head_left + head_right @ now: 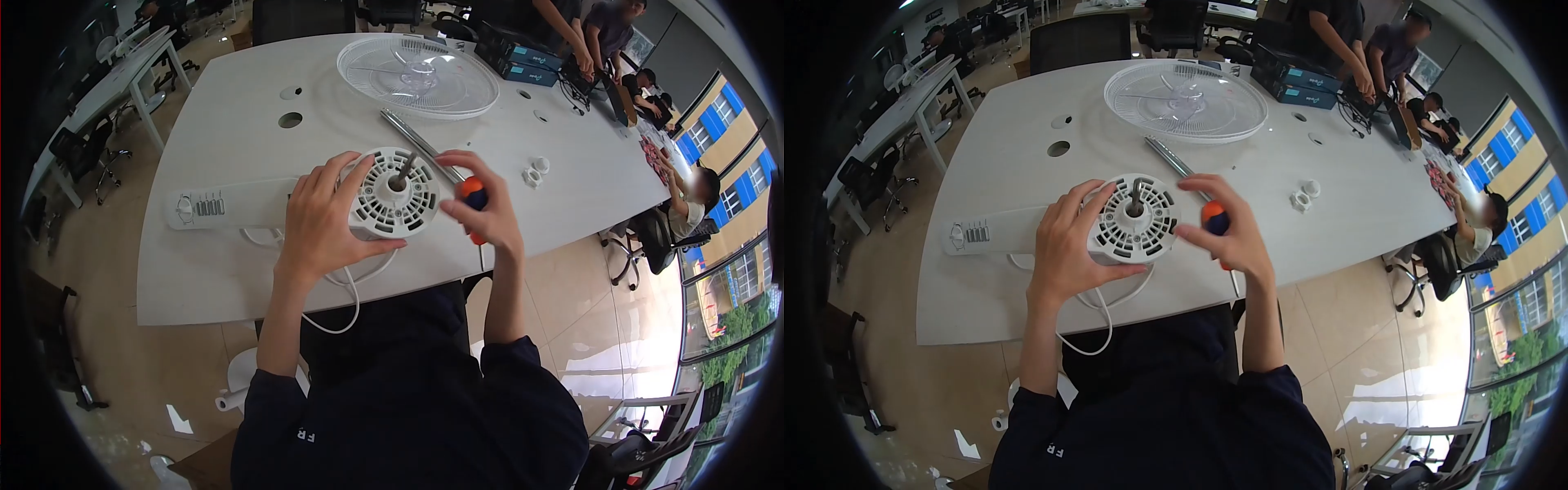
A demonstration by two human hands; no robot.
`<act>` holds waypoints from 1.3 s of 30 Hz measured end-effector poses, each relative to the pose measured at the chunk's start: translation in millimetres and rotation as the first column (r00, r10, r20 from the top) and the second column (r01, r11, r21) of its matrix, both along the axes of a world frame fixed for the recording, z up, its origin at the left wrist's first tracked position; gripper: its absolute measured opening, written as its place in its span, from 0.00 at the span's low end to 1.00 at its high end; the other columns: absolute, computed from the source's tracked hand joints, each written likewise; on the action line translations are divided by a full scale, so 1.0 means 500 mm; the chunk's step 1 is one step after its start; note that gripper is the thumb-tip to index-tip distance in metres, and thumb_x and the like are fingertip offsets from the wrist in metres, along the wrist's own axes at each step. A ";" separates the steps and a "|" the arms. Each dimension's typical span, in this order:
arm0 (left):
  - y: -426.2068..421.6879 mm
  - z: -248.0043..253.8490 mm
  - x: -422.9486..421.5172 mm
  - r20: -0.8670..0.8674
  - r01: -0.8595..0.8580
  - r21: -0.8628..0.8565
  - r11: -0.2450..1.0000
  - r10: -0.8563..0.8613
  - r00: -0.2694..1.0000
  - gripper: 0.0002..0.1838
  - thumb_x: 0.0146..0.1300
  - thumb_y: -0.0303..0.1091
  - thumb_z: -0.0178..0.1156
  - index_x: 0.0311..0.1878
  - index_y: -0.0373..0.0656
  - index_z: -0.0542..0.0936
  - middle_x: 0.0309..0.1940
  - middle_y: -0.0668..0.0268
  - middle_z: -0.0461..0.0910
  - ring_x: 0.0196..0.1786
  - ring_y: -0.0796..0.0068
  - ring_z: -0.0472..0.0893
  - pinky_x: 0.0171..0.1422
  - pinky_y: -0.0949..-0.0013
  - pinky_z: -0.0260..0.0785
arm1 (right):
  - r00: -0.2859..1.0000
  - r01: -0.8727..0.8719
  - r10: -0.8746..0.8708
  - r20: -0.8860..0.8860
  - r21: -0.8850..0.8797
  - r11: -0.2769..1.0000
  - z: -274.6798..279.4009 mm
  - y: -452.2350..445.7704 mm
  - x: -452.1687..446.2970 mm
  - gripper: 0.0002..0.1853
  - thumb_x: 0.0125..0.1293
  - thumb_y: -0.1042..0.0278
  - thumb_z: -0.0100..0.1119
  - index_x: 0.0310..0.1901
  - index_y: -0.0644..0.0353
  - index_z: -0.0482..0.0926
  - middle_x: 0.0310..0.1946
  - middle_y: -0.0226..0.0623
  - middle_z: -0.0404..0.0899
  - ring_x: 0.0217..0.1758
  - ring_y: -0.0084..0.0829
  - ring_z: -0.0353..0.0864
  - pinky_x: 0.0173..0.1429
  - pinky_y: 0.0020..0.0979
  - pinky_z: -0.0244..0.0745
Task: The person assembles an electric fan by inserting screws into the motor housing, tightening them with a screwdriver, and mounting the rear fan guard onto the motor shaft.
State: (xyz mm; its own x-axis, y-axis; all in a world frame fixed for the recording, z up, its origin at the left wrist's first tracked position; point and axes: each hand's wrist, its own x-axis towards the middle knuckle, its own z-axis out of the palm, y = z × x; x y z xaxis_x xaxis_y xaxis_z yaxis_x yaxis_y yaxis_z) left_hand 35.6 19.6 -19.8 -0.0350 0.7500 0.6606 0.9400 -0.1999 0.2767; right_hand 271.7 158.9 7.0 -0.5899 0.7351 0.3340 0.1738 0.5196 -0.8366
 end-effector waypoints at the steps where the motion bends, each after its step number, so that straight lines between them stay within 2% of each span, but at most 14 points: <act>1: -0.008 -0.005 0.002 -0.025 0.009 0.078 0.997 -0.007 1.000 0.59 0.33 0.67 0.86 0.69 0.43 0.80 0.67 0.60 0.78 0.61 0.58 0.82 0.67 0.51 0.74 | 0.994 0.106 -0.103 0.032 -0.120 0.987 0.011 0.002 0.021 0.24 0.62 0.67 0.76 0.60 0.61 0.84 0.44 0.33 0.86 0.31 0.21 0.81 0.36 0.26 0.77; 2: -0.014 -0.010 0.003 -0.019 0.005 0.066 0.998 -0.004 1.000 0.59 0.33 0.67 0.86 0.69 0.43 0.80 0.67 0.60 0.78 0.61 0.58 0.82 0.67 0.51 0.74 | 0.972 0.206 -0.207 -0.110 -0.018 0.978 -0.013 0.048 0.027 0.19 0.65 0.69 0.72 0.57 0.62 0.85 0.35 0.29 0.85 0.19 0.16 0.73 0.22 0.23 0.66; 5: -0.022 -0.017 0.006 -0.006 0.025 0.131 0.991 -0.025 1.000 0.58 0.31 0.66 0.87 0.66 0.43 0.82 0.65 0.61 0.80 0.59 0.59 0.83 0.65 0.52 0.74 | 0.902 0.401 -0.393 0.178 -0.014 0.916 -0.027 0.196 0.061 0.15 0.65 0.70 0.67 0.52 0.65 0.87 0.30 0.35 0.87 0.19 0.22 0.77 0.20 0.28 0.70; 8: -0.013 -0.020 0.004 -0.016 0.020 0.187 0.982 -0.017 1.000 0.57 0.30 0.66 0.87 0.65 0.42 0.83 0.64 0.62 0.80 0.57 0.60 0.83 0.63 0.54 0.74 | 0.837 0.418 -0.417 0.354 0.076 0.905 -0.066 0.328 0.041 0.16 0.64 0.66 0.69 0.50 0.66 0.87 0.29 0.38 0.87 0.21 0.25 0.81 0.22 0.30 0.74; 11: -0.012 -0.017 0.004 -0.024 0.017 0.192 0.981 -0.013 1.000 0.57 0.30 0.66 0.86 0.65 0.42 0.83 0.64 0.61 0.80 0.57 0.60 0.83 0.63 0.54 0.74 | 0.744 0.394 -0.372 0.555 0.086 0.915 -0.091 0.404 0.013 0.17 0.63 0.61 0.71 0.44 0.68 0.87 0.28 0.40 0.88 0.24 0.29 0.85 0.25 0.32 0.79; 18: -0.026 -0.031 0.007 -0.001 0.026 0.193 0.981 -0.027 1.000 0.57 0.29 0.65 0.86 0.67 0.44 0.83 0.65 0.62 0.80 0.56 0.61 0.82 0.63 0.55 0.72 | 0.730 0.378 -0.457 0.508 0.256 0.890 -0.175 0.470 -0.020 0.14 0.63 0.66 0.67 0.39 0.73 0.84 0.26 0.47 0.87 0.22 0.38 0.87 0.23 0.38 0.80; 20: -0.034 -0.034 0.010 -0.005 0.031 0.194 0.980 -0.031 1.000 0.58 0.29 0.65 0.86 0.67 0.44 0.83 0.66 0.62 0.80 0.56 0.61 0.82 0.63 0.55 0.71 | 0.699 0.347 -0.432 0.570 0.258 0.902 -0.156 0.463 -0.026 0.12 0.58 0.71 0.64 0.36 0.74 0.85 0.27 0.56 0.87 0.24 0.47 0.89 0.31 0.44 0.86; 26: -0.051 -0.042 0.018 0.000 0.013 0.212 0.977 -0.013 1.000 0.59 0.26 0.63 0.88 0.67 0.44 0.84 0.64 0.59 0.82 0.58 0.59 0.84 0.61 0.53 0.73 | 0.592 0.243 -0.329 0.736 0.227 0.943 -0.125 0.460 -0.037 0.13 0.59 0.70 0.68 0.37 0.75 0.84 0.24 0.48 0.85 0.20 0.37 0.86 0.23 0.38 0.80; 30: -0.055 -0.040 0.020 0.014 0.021 0.216 0.976 -0.024 1.000 0.57 0.27 0.61 0.88 0.66 0.44 0.83 0.65 0.59 0.82 0.58 0.59 0.83 0.62 0.53 0.72 | 0.682 0.298 -0.327 0.654 0.160 0.941 -0.044 0.387 -0.038 0.10 0.59 0.71 0.68 0.36 0.72 0.83 0.23 0.41 0.84 0.19 0.29 0.82 0.20 0.32 0.75; 32: -0.059 -0.038 0.025 0.038 0.007 0.210 0.978 -0.015 0.999 0.57 0.28 0.60 0.88 0.67 0.44 0.83 0.65 0.60 0.81 0.58 0.59 0.83 0.62 0.54 0.71 | 0.931 0.244 -0.211 0.298 -0.077 0.967 0.016 0.314 -0.035 0.10 0.58 0.70 0.68 0.36 0.68 0.83 0.20 0.35 0.79 0.17 0.24 0.76 0.20 0.26 0.72; 33: -0.060 -0.035 0.024 0.043 0.017 0.195 0.981 -0.026 0.999 0.57 0.29 0.59 0.88 0.68 0.45 0.82 0.66 0.61 0.80 0.57 0.60 0.82 0.63 0.54 0.70 | 0.962 0.179 -0.151 0.229 -0.104 0.978 0.057 0.257 -0.042 0.08 0.59 0.71 0.67 0.37 0.67 0.83 0.21 0.33 0.78 0.18 0.21 0.75 0.20 0.24 0.69; 35: -0.061 -0.035 0.027 0.060 0.036 0.192 0.981 -0.048 0.997 0.57 0.29 0.58 0.87 0.69 0.46 0.81 0.67 0.63 0.78 0.57 0.62 0.81 0.63 0.55 0.69 | 0.984 0.101 -0.078 0.159 -0.140 0.985 0.102 0.165 -0.049 0.07 0.60 0.73 0.66 0.38 0.66 0.83 0.22 0.32 0.78 0.18 0.18 0.73 0.19 0.22 0.67; 37: -0.061 -0.034 0.028 0.059 0.028 0.180 0.983 -0.039 0.998 0.57 0.29 0.58 0.88 0.68 0.45 0.82 0.66 0.62 0.79 0.58 0.60 0.81 0.63 0.54 0.70 | 0.970 -0.173 0.202 0.137 -0.199 0.965 0.122 0.110 -0.042 0.08 0.61 0.73 0.69 0.40 0.66 0.84 0.25 0.33 0.80 0.21 0.16 0.75 0.20 0.19 0.65; 39: -0.061 -0.034 0.030 0.067 0.030 0.169 0.985 -0.042 0.997 0.57 0.29 0.58 0.88 0.68 0.45 0.82 0.66 0.60 0.79 0.59 0.58 0.81 0.65 0.53 0.70 | 0.944 -0.244 0.285 0.165 -0.229 0.942 0.161 0.034 -0.052 0.08 0.61 0.73 0.70 0.39 0.66 0.84 0.26 0.33 0.81 0.23 0.17 0.77 0.23 0.21 0.68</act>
